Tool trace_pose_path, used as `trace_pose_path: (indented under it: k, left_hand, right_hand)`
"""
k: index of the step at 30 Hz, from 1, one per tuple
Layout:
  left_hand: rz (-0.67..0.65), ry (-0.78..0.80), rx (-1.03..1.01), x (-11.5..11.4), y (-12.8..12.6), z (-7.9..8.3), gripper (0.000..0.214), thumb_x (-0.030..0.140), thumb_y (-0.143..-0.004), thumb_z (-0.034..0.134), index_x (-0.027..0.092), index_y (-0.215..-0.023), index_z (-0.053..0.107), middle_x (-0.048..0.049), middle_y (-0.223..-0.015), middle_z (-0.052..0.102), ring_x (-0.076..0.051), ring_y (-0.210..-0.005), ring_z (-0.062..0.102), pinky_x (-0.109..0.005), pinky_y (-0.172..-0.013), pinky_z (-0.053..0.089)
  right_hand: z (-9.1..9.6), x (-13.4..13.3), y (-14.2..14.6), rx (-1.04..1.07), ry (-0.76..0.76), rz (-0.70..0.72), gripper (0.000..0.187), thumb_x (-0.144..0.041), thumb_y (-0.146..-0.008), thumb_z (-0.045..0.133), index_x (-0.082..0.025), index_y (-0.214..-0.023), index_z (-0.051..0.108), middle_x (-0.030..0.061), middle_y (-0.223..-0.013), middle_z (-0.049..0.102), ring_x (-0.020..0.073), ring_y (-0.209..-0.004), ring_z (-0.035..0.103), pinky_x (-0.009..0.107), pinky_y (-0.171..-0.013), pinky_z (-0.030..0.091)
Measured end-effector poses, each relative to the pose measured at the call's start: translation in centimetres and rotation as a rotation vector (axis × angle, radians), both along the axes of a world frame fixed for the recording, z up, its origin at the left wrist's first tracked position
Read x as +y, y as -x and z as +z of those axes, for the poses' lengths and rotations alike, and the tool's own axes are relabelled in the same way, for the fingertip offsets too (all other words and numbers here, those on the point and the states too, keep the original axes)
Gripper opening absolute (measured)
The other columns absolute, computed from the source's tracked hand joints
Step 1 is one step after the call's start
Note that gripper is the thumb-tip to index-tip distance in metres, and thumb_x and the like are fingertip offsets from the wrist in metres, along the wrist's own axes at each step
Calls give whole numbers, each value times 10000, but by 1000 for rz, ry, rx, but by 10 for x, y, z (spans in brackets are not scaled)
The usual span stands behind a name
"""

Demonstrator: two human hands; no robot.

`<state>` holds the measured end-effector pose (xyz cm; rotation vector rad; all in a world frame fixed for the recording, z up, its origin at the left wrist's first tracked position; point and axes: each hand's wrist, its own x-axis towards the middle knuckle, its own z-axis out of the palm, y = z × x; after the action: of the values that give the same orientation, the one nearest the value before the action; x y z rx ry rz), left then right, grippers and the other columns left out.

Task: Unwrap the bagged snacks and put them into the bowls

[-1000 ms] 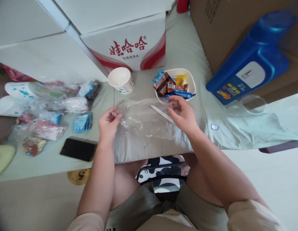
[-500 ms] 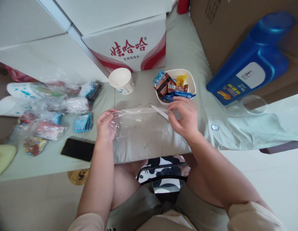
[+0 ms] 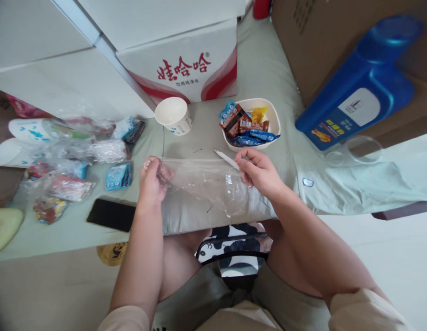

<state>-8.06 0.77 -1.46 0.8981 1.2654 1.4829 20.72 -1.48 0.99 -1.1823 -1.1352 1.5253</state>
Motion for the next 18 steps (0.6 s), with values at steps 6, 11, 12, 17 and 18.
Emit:
trace_pose_path:
  k: [6,11,12,17,18]
  left_hand:
    - [-55,136,108,-4,-3,0,462,582,-723,814,230,-706,516,90,-446,454,-68,-317,354,-198,-296,234]
    - [-212,267,284,-7,-10,-2,301,433,-813,750,208,-701,584,70,-431,470,-70,-324,366,-173,-295,230]
    - [-247,274,298,-8,-12,-2,285,414,-821,743,206,-702,589,66,-430,479,-73,-327,381,-170,-300,238]
    - [-419,323,331,-9,-20,-3,257,422,-829,744,207,-762,619,35,-444,558,-102,-342,460,-177,-313,284]
    - [-451,335,331,-10,-21,-4,262,432,-830,743,208,-772,621,32,-450,571,-103,-337,462,-180,-316,293]
  right_hand:
    - [4,5,-5,309,216,317,433,-640,-765,673,-250,-852,505,-125,-412,380,54,-274,163,215,-328,131]
    - [-8,11,16,229,155,118,333,-511,-775,684,-217,-876,563,-57,-643,516,89,-499,501,208,-438,354]
    - [-10,9,21,171,145,143,308,-472,-775,693,-212,-905,589,-24,-746,585,114,-622,597,215,-488,422]
    - [-12,-8,37,-39,168,366,346,-367,-856,673,-235,-1166,597,48,-1004,715,170,-865,690,239,-559,516]
    - [-14,-11,40,-32,189,416,391,-369,-868,673,-233,-1220,568,40,-959,725,160,-810,690,232,-535,496]
